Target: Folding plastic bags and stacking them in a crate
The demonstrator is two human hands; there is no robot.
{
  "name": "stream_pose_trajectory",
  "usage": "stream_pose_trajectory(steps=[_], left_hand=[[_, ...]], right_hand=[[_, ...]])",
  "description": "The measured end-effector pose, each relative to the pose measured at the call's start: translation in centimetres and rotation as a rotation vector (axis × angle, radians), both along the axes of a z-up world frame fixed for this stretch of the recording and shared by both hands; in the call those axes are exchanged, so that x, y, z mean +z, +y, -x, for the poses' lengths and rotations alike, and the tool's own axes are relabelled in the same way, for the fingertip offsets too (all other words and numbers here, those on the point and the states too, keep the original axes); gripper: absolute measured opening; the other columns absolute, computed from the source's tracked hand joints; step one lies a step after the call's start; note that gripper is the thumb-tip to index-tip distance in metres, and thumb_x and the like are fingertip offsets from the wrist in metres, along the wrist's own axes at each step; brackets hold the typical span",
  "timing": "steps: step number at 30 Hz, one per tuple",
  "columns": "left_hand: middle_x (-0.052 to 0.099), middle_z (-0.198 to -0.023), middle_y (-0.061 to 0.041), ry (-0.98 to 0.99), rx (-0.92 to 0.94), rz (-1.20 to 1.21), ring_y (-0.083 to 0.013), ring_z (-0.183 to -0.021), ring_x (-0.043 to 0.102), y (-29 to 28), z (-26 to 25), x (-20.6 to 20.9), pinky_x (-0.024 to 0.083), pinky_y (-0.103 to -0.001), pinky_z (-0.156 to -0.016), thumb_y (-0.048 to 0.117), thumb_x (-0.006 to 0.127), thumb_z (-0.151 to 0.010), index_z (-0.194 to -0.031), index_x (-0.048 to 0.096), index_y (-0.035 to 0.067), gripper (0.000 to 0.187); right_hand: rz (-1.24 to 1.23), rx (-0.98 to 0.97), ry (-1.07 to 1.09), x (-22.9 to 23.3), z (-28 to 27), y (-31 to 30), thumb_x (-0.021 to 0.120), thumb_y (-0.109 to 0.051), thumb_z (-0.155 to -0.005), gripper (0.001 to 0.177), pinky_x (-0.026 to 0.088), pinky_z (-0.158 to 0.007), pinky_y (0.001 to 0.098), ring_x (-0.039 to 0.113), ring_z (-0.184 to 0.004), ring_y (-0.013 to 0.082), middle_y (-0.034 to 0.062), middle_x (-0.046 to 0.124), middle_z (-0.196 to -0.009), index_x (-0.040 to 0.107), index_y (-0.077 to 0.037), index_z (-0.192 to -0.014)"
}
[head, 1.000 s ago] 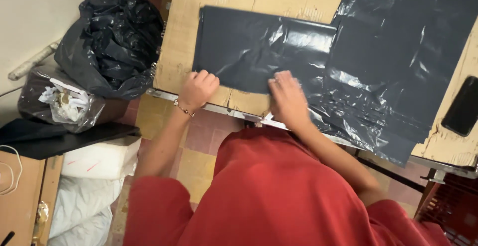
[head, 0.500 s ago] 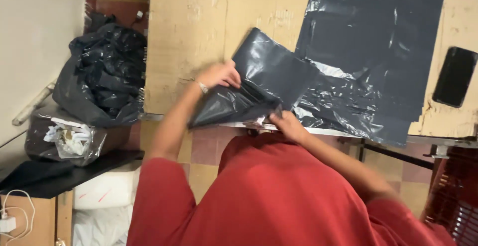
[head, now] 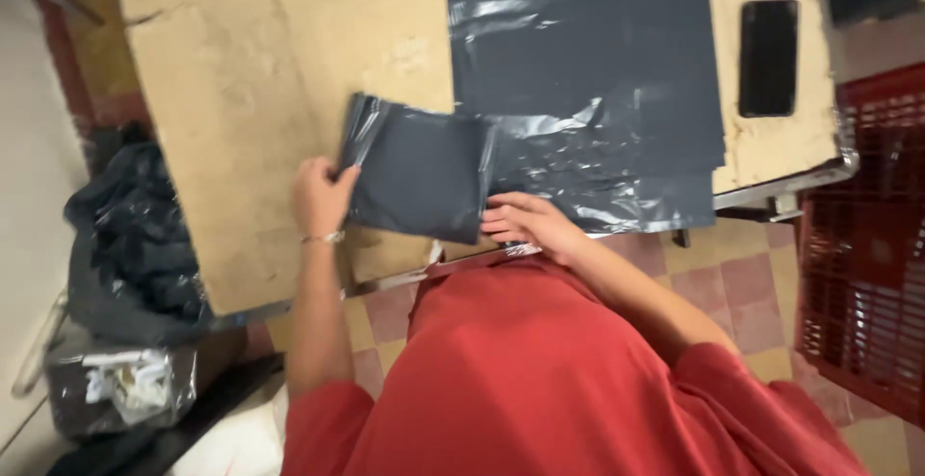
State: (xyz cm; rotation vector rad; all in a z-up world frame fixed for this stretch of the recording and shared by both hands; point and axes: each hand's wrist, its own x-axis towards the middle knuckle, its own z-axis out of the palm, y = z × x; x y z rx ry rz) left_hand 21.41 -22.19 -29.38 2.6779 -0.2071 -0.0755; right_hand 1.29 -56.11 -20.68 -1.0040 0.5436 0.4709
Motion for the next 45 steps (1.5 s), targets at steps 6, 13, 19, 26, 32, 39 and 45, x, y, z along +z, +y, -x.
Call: stream_pose_trajectory(steps=[6, 13, 19, 26, 32, 39, 45], left_hand=[[0.057, -0.12, -0.007, -0.265, 0.241, -0.514, -0.0361, -0.112, 0.055, 1.9, -2.2, 7.3, 0.052, -0.056, -0.083, 0.036, 0.091, -0.082, -0.111, 0.06, 0.015, 0.047], [0.061, -0.117, -0.006, -0.281, -0.775, -0.093, -0.0274, -0.127, 0.053, -20.3, 4.6, 5.5, 0.041, -0.043, -0.109, 0.04, 0.063, -0.099, -0.113, 0.064, 0.018, 0.026], [0.054, -0.099, 0.0, -0.439, -0.95, -0.124, -0.0246, -0.099, 0.055, -27.4, 7.7, -2.0, 0.053, -0.036, -0.063, 0.038, 0.086, -0.065, -0.109, 0.062, 0.019, 0.054], [0.05, -0.085, 0.001, -0.655, -0.977, 0.018, -0.0228, -0.092, 0.053, -26.3, 8.2, -0.7, 0.044, -0.038, -0.071, 0.024, 0.06, -0.087, -0.087, 0.056, 0.022, 0.005], [0.058, -0.103, 0.002, -0.491, -0.985, 0.001, -0.0228, -0.121, 0.054, -24.4, 9.2, -0.1, 0.049, -0.042, -0.092, 0.029, 0.065, -0.086, -0.093, 0.06, 0.021, 0.012], [0.061, -0.125, -0.003, -0.203, -0.943, 0.054, -0.0261, -0.135, 0.051, -20.6, 9.1, 4.3, 0.053, -0.045, -0.098, 0.039, 0.075, -0.085, -0.12, 0.066, 0.015, 0.043], [0.06, -0.129, -0.012, -0.245, -0.907, 0.021, -0.0336, -0.133, 0.054, -15.7, 6.6, 4.5, 0.054, -0.044, -0.102, 0.003, 0.067, -0.077, -0.129, 0.06, 0.007, 0.053]], right_hand=[[1.208, -0.373, -0.3, 0.0, 3.9, -19.4, 0.076, -0.006, -0.101, 0.011, 0.054, -0.076, 0.0329, 0.07, -0.085, 0.0218, 0.0113, 0.071, -0.094, 0.077, -0.01, -0.111], [1.652, -0.191, 0.102, -7.8, 5.8, -30.1, 0.084, -0.032, -0.092, 0.048, 0.055, -0.088, 0.0494, 0.07, -0.102, 0.0332, 0.0129, 0.066, -0.115, 0.066, -0.006, -0.127], [1.588, -0.168, 0.207, -8.2, 4.5, -31.1, 0.084, -0.049, -0.09, 0.063, 0.054, -0.089, 0.0526, 0.069, -0.103, 0.0355, 0.0115, 0.066, -0.111, 0.061, -0.007, -0.13], [1.661, -0.137, 0.274, -5.9, 2.6, -29.5, 0.088, -0.047, -0.083, 0.06, 0.056, -0.088, 0.0551, 0.068, -0.103, 0.0434, 0.0149, 0.067, -0.11, 0.062, -0.005, -0.118], [1.58, -0.147, 0.415, -4.7, 0.3, -27.4, 0.097, -0.04, -0.071, 0.073, 0.053, -0.095, 0.059, 0.066, -0.108, 0.0502, 0.0214, 0.059, -0.119, 0.049, -0.003, -0.113], [1.581, -0.041, 0.496, -4.6, -1.3, -28.6, 0.097, -0.036, -0.064, 0.06, 0.054, -0.092, 0.0608, 0.069, -0.108, 0.0472, 0.0221, 0.069, -0.111, 0.073, 0.0, -0.106], [1.373, -0.053, 0.468, -3.6, -0.9, -28.9, 0.092, -0.043, -0.076, 0.072, 0.051, -0.098, 0.0597, 0.064, -0.117, 0.0479, 0.0295, 0.068, -0.12, 0.062, 0.006, -0.12]])
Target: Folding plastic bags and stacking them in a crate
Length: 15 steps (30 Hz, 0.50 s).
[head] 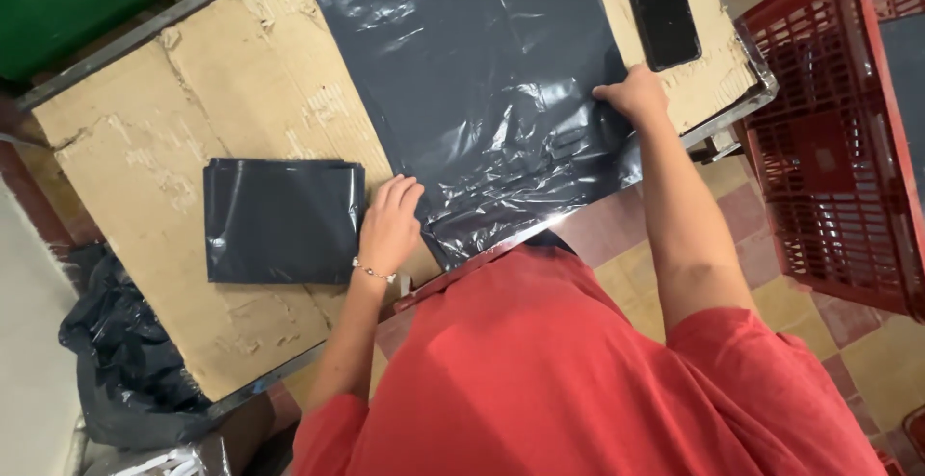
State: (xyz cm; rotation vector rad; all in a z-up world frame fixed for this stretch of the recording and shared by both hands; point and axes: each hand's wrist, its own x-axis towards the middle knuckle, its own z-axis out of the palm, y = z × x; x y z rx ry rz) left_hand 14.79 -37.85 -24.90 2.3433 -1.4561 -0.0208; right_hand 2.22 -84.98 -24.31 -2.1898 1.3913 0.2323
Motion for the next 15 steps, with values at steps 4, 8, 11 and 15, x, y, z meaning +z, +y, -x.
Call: stream_pose_trajectory(steps=[4, 8, 11, 15], left_hand=[[0.057, -0.138, -0.009, 0.079, -0.024, -0.089, -0.03, -0.14, 0.048, 1.2, -0.6, 0.8, 0.05, -0.042, -0.108, 0.004, 0.063, -0.074, -0.136, 0.057, 0.01, 0.062], [0.043, -0.159, -0.007, 0.183, -0.009, -0.158, -0.0273, -0.151, 0.032, 0.7, -0.9, 2.3, 0.046, -0.051, -0.105, 0.023, 0.072, -0.071, -0.151, 0.045, 0.007, 0.085], [0.038, -0.161, -0.007, 0.245, 0.146, 0.001, -0.0267, -0.152, 0.031, -1.2, -1.0, 1.8, 0.037, -0.052, -0.115, 0.044, 0.08, -0.074, -0.154, 0.04, 0.009, 0.096], [0.05, -0.152, -0.016, 0.169, 0.239, 0.481, -0.0319, -0.149, 0.039, -4.7, -4.0, -4.3, 0.032, -0.047, -0.124, 0.04, 0.062, -0.103, -0.145, 0.054, 0.009, 0.053]], right_hand=[[-0.298, -0.091, -0.236, 4.3, -2.0, 1.6, 0.09, -0.036, -0.075, 0.047, 0.059, -0.081, 0.052, 0.072, -0.097, 0.0427, 0.0257, 0.073, -0.098, 0.076, -0.006, -0.109], [-0.761, -0.29, -0.638, 10.9, -5.8, 1.5, 0.072, -0.012, -0.088, 0.013, 0.069, -0.071, 0.0321, 0.077, -0.078, 0.0171, 0.0063, 0.076, -0.091, 0.068, -0.008, -0.101], [-0.857, -0.43, -0.84, 12.3, -8.5, 0.9, 0.071, -0.013, -0.089, 0.012, 0.071, -0.073, 0.0342, 0.077, -0.075, 0.0181, 0.0075, 0.075, -0.086, 0.066, -0.007, -0.098], [-1.005, -0.62, -0.941, 12.1, -9.5, 0.2, 0.07, -0.015, -0.088, 0.019, 0.071, -0.078, 0.0385, 0.078, -0.076, 0.0219, 0.0093, 0.077, -0.085, 0.069, -0.004, -0.103]])
